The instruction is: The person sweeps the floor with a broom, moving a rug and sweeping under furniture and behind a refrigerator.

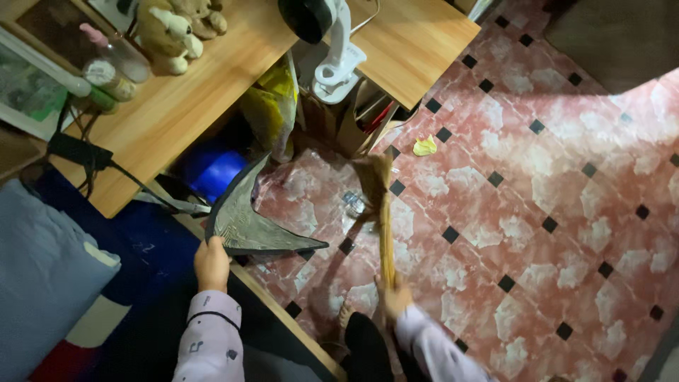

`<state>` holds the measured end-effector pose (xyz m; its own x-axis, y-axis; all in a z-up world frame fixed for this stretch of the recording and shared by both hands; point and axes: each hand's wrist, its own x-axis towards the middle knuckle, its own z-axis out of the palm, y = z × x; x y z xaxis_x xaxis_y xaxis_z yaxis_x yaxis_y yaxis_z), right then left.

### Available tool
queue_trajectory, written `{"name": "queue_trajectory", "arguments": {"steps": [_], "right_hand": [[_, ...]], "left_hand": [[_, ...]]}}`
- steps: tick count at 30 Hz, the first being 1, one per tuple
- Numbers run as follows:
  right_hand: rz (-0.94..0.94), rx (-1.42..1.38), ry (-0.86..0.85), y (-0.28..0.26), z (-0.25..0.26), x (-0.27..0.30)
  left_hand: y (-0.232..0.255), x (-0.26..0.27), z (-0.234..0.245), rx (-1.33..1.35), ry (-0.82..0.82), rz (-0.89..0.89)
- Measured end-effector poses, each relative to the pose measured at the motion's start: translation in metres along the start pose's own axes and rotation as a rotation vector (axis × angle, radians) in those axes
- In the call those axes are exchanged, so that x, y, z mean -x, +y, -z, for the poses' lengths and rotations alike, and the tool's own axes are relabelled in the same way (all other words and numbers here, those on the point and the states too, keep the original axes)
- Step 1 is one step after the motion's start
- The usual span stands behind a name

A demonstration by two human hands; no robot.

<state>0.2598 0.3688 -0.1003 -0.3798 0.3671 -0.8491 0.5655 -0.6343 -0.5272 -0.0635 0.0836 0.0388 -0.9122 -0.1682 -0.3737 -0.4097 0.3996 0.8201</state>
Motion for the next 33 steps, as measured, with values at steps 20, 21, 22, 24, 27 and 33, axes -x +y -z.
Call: {"name": "queue_trajectory", "arguments": {"steps": [20, 21, 22, 24, 27, 33], "right_hand": [[-0.295, -0.336, 0.089, -0.121, 0.189, -0.145], [-0.229, -0.335, 0.102, -0.127, 0.210, -0.141], [-0.165, -0.329, 0.113, -0.132, 0.228, -0.137], [-0.151, -0.351, 0.189, -0.137, 0.257, -0.126], [-0.128, -0.392, 0.338, -0.136, 0.274, -0.118], [-0.161, -0.411, 0.200, -0.125, 0.269, -0.110]], "left_hand": [[0.042, -0.018, -0.113, 0.613, -0.254, 0.230], [0.044, -0.024, -0.113, 0.731, -0.262, 0.209], [0.046, -0.030, -0.109, 0.732, -0.261, 0.211], [0.049, -0.039, -0.099, 1.009, -0.354, 0.179], [0.034, -0.040, -0.074, 1.132, -0.341, 0.070], [-0.079, -0.008, -0.064, 0.680, 0.075, 0.550]]}}
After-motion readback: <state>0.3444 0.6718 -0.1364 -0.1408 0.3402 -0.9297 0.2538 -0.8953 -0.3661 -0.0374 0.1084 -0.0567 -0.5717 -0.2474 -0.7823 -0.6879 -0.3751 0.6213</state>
